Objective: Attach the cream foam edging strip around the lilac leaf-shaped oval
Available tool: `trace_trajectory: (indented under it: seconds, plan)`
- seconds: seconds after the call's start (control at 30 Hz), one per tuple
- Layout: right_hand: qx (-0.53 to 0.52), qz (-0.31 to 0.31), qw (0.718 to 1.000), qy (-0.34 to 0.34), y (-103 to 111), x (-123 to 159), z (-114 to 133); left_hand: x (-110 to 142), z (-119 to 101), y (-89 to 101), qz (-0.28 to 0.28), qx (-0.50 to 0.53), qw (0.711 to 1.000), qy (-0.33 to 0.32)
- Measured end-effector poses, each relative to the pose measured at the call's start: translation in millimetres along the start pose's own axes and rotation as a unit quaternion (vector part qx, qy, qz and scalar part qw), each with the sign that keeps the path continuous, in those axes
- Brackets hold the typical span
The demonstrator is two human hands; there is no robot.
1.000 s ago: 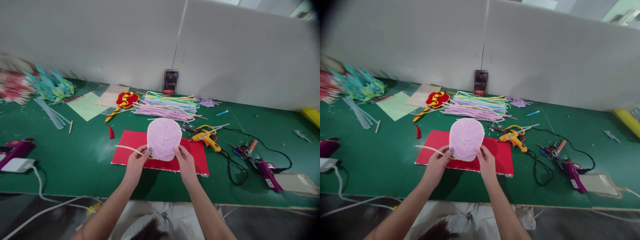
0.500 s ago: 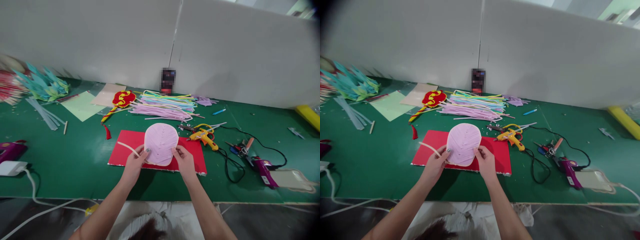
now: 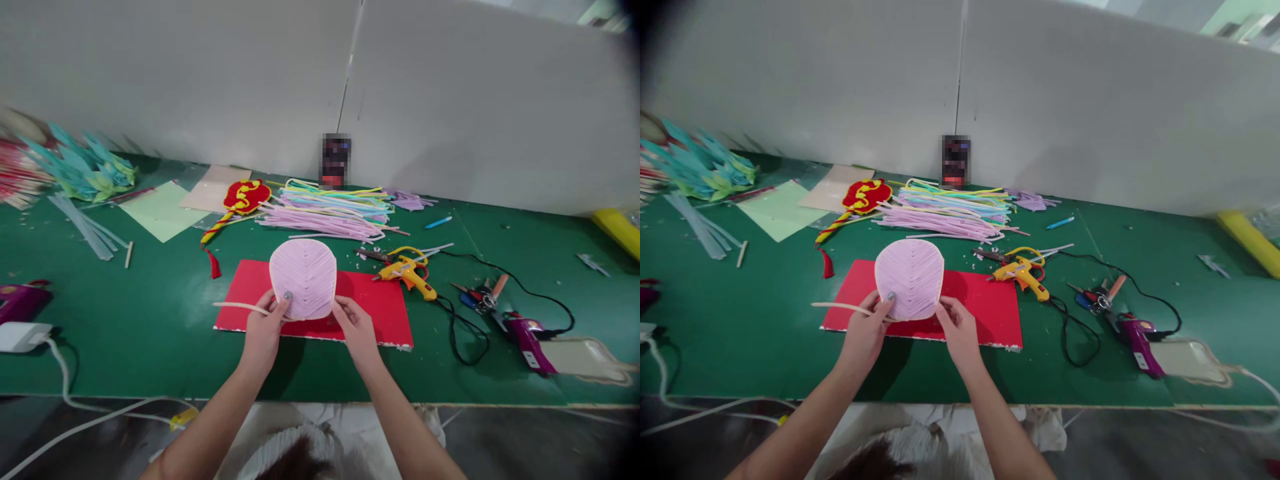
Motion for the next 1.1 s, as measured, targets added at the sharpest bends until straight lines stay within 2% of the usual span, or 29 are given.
trace_trajectory:
  seconds: [0.17, 0.37, 0.7, 1.1]
  plan:
    - [-0.072, -0.043, 0.996, -0.021, -13.7, 5.2, -10.9, 7.3, 3.6, -4.3, -0.016, 0.017, 1.0, -0.015]
    - [-0.156, -0.077, 0.984, -0.048, -22.4, 8.9, -14.9, 16.6, 7.4, -7.9, -0.022, 0.036, 0.999, -0.001]
    - [-0.261, -0.068, 0.957, -0.104, -28.2, 13.0, -9.1, 21.0, 11.2, -6.2, -0.025, 0.048, 0.999, 0.007]
    - [-0.296, -0.087, 0.946, -0.103, -30.1, 14.9, -4.1, 24.8, 9.7, -7.9, -0.019, 0.048, 0.999, 0.005]
Point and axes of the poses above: each hand's wrist, its own x-axis away from the middle knuckle, its own y-axis out of the back of the hand, z = x × y, the point moved 2 cm from there along -x, towards the middle knuckle, and after that the axes turned 12 degrees about -y, right-handed, at the moved point
